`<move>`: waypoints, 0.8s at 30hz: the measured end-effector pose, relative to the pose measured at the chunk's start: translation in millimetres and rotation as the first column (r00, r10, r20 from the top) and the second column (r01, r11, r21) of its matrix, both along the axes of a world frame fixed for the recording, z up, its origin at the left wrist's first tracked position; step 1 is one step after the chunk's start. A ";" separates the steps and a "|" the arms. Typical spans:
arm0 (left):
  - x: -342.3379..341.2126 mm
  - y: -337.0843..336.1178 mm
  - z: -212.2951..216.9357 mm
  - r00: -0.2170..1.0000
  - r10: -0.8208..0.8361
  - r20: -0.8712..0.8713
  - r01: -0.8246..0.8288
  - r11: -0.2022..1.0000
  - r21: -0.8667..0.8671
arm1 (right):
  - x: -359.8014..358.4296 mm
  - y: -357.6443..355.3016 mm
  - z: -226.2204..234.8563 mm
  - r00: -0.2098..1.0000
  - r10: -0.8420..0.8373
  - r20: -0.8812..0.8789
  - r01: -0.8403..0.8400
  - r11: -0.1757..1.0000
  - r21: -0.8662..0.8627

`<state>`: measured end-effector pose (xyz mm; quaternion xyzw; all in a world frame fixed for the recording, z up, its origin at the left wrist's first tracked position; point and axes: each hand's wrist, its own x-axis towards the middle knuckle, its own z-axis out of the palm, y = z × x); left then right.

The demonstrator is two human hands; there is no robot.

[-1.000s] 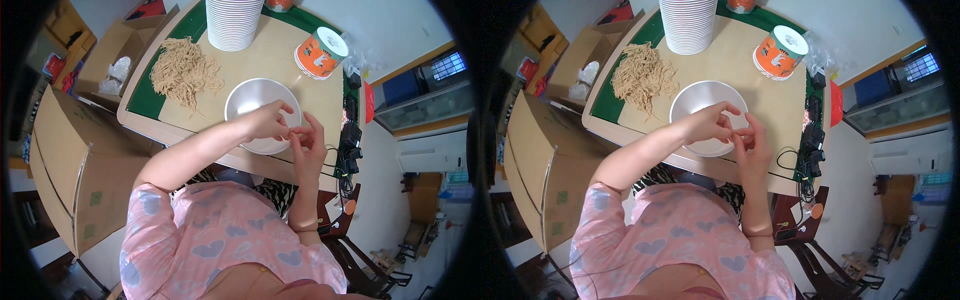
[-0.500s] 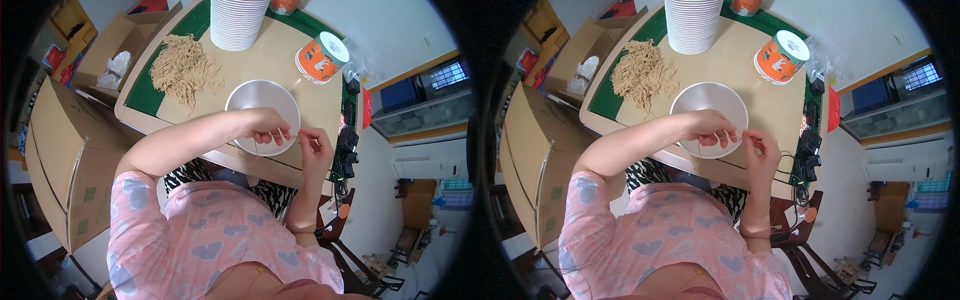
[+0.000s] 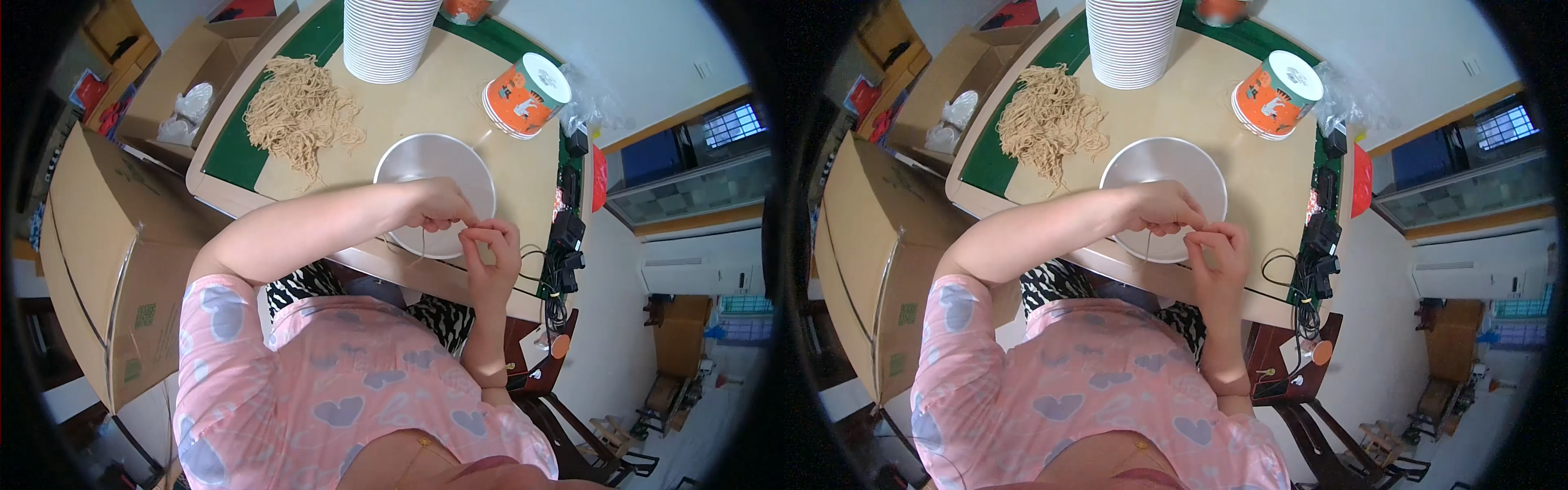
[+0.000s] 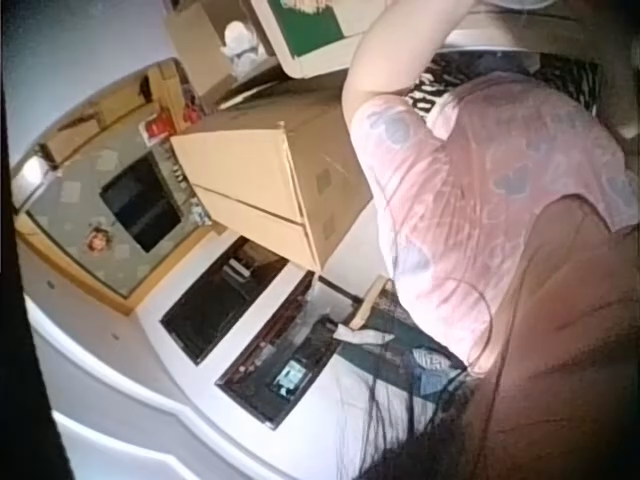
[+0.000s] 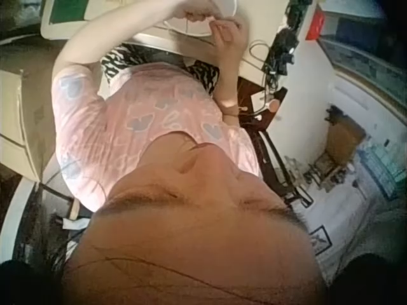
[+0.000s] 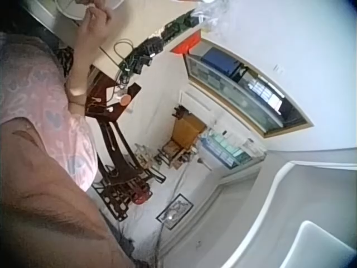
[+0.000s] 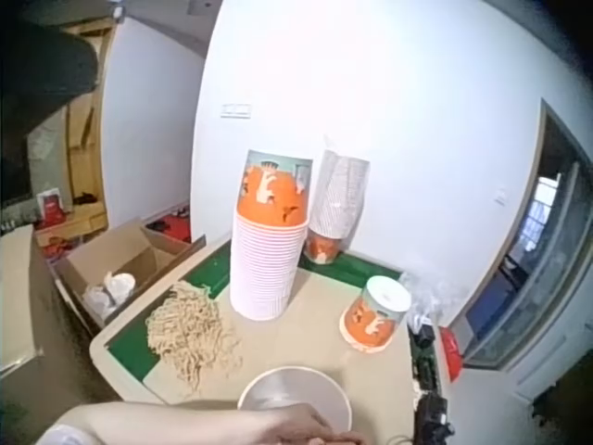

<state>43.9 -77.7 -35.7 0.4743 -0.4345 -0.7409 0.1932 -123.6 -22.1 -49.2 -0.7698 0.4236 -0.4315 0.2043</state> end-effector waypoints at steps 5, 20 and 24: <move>1.3 -4.9 -9.3 0.992 0.072 -0.103 -0.058 0.989 0.139 | -3.1 7.0 -8.3 0.995 -0.060 0.081 0.057 0.998 0.029; -12.2 -1.9 -8.7 0.999 0.030 0.013 -0.031 0.999 0.031 | -9.5 10.0 -17.3 0.982 0.006 0.188 -0.024 0.995 0.097; -11.8 4.5 -10.6 0.989 0.076 -0.123 -0.083 0.995 -0.057 | -12.1 9.8 -23.8 0.842 -0.055 0.537 -0.122 0.950 0.288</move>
